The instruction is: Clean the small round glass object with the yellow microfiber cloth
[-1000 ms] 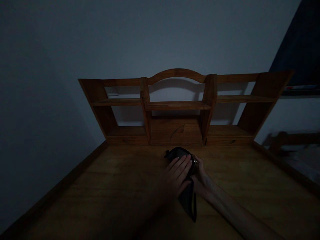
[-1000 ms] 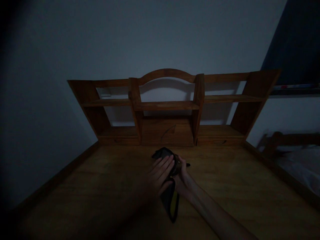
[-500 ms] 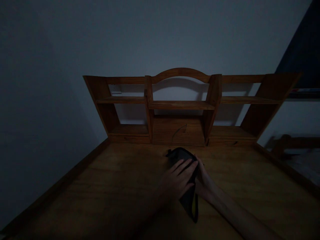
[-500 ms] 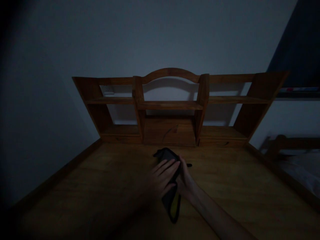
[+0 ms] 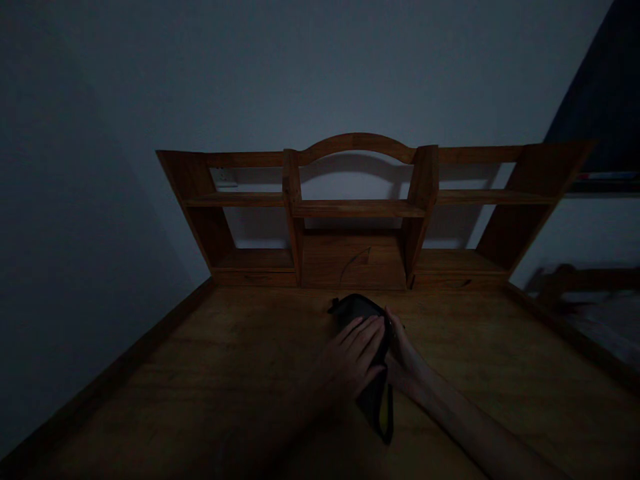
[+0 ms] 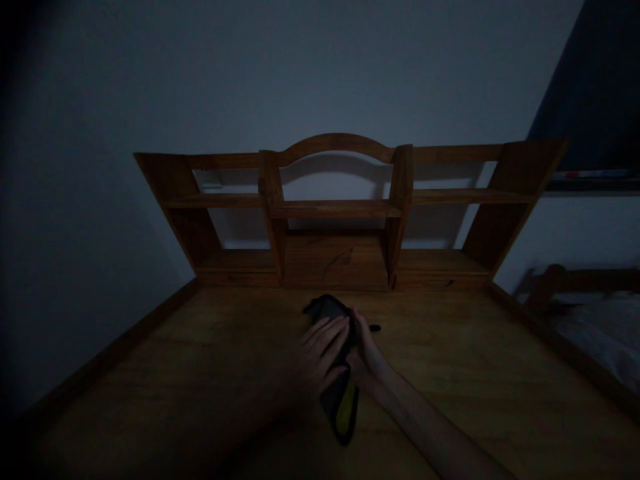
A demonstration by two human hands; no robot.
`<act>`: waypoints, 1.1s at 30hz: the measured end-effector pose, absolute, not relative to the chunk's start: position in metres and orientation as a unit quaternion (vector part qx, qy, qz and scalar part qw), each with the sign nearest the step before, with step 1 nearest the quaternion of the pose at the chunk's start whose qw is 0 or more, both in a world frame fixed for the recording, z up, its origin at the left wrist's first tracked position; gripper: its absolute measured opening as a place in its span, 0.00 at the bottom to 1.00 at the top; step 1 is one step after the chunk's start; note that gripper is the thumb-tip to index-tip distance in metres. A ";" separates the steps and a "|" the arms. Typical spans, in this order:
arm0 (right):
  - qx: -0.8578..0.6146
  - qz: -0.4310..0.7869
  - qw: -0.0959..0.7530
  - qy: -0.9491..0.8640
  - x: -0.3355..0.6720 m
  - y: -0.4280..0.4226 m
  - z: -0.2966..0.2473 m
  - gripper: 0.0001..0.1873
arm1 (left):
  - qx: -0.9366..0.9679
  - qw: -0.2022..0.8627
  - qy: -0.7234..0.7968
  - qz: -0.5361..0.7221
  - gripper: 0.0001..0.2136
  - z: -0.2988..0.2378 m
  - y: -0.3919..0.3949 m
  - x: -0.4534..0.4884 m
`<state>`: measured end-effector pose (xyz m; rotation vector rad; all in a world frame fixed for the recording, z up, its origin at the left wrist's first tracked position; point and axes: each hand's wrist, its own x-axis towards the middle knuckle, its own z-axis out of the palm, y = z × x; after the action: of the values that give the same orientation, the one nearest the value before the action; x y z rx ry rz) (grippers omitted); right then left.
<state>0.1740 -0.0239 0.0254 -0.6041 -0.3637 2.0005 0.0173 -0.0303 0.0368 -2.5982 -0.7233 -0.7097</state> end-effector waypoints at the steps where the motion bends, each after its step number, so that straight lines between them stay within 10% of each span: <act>1: -0.251 0.825 0.484 -0.149 0.174 -0.024 0.026 0.20 | -0.918 0.170 -0.255 -0.253 0.29 0.037 -0.030 0.017; 33: -0.223 0.837 0.475 -0.152 0.176 -0.023 0.024 0.25 | -0.923 0.128 -0.243 -0.270 0.24 0.039 -0.032 0.015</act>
<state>0.1763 -0.0234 0.0240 -0.5440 -0.3717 2.0472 0.0154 -0.0322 0.0386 -2.6839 -0.7070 -0.7863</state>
